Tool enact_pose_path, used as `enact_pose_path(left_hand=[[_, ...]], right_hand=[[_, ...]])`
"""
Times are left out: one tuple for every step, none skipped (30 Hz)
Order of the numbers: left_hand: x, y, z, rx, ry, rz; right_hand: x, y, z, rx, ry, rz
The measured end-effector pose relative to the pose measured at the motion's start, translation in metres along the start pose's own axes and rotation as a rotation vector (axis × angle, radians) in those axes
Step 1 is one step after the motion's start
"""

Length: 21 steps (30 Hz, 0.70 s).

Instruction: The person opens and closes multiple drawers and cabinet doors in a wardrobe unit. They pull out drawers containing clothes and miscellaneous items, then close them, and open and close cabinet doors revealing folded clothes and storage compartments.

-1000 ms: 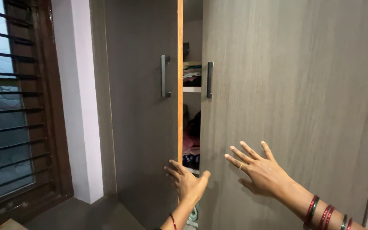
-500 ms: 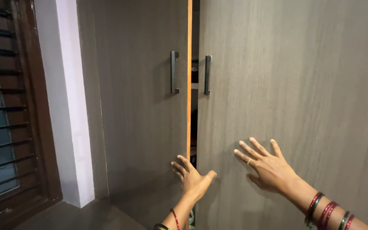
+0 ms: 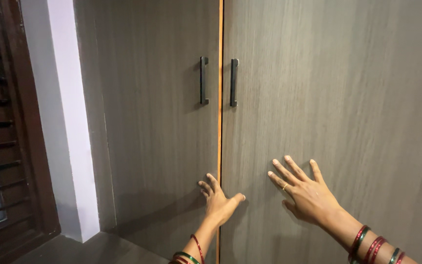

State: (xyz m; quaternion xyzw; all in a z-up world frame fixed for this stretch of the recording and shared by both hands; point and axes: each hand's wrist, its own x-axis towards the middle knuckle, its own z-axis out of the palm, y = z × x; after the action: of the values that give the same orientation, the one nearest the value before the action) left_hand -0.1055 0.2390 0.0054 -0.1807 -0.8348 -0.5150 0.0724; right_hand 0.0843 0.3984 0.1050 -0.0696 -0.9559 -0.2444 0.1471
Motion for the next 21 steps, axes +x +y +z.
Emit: enact_pose_path(left_hand=[[0.002, -0.002, 0.0, 0.004, -0.011, 0.001], [0.005, -0.003, 0.0, 0.009, -0.022, 0.003], [0.007, -0.004, 0.0, 0.013, -0.034, 0.004], [0.008, -0.004, 0.0, 0.01, -0.042, -0.001], [0.01, -0.004, 0.0, 0.008, -0.05, -0.006], [0.012, -0.004, -0.001, 0.005, -0.058, -0.011], [0.014, -0.003, -0.001, 0.01, -0.066, -0.013], [0.015, -0.003, -0.002, 0.014, -0.074, -0.014], [0.016, -0.002, -0.002, 0.018, -0.081, -0.016], [0.018, -0.001, -0.001, 0.018, -0.087, -0.023], [0.018, 0.0, 0.0, 0.019, -0.091, -0.032], [0.019, 0.0, 0.001, 0.02, -0.096, -0.041], [0.018, 0.0, 0.002, 0.017, -0.081, -0.028], [0.018, -0.001, 0.004, 0.014, -0.066, -0.014], [0.018, 0.0, 0.004, 0.011, -0.052, 0.0], [0.017, 0.0, 0.004, 0.013, -0.055, -0.003], [0.017, 0.0, 0.004, 0.017, -0.059, -0.004], [0.016, 0.0, 0.004, 0.02, -0.062, -0.005], [0.016, 0.0, 0.003, 0.019, -0.065, -0.006], [0.015, 0.001, 0.002, 0.018, -0.068, -0.008], [0.014, 0.001, 0.001, 0.015, -0.071, -0.008]], right_hand=[[0.001, 0.0, 0.0, 0.0, -0.003, 0.002], [0.001, 0.0, 0.0, 0.0, -0.006, 0.003], [0.001, 0.0, 0.001, 0.0, -0.009, 0.005], [0.001, 0.0, 0.002, -0.001, -0.006, 0.002], [0.001, 0.001, 0.002, -0.001, -0.002, -0.002], [0.001, 0.001, 0.003, -0.002, 0.001, -0.006], [0.001, 0.002, 0.003, -0.002, 0.0, -0.005], [0.001, 0.001, 0.003, -0.001, -0.001, -0.005], [0.002, 0.001, 0.003, -0.002, -0.002, -0.004], [0.002, 0.001, 0.003, -0.009, -0.004, -0.001], [0.002, 0.002, 0.003, -0.015, -0.007, 0.0], [0.002, 0.002, 0.003, -0.022, -0.01, 0.001], [0.002, 0.001, 0.003, -0.022, -0.009, 0.001], [0.001, 0.0, 0.003, -0.023, -0.009, 0.0], [0.001, 0.0, 0.002, -0.024, -0.008, 0.001], [0.001, -0.001, 0.002, -0.028, -0.015, 0.004], [0.001, -0.001, 0.002, -0.032, -0.02, 0.009], [0.001, -0.001, 0.002, -0.036, -0.026, 0.014], [0.001, -0.002, 0.002, -0.048, -0.027, 0.017], [0.001, -0.002, 0.002, -0.06, -0.027, 0.021], [0.001, -0.003, 0.003, -0.074, -0.028, 0.024]])
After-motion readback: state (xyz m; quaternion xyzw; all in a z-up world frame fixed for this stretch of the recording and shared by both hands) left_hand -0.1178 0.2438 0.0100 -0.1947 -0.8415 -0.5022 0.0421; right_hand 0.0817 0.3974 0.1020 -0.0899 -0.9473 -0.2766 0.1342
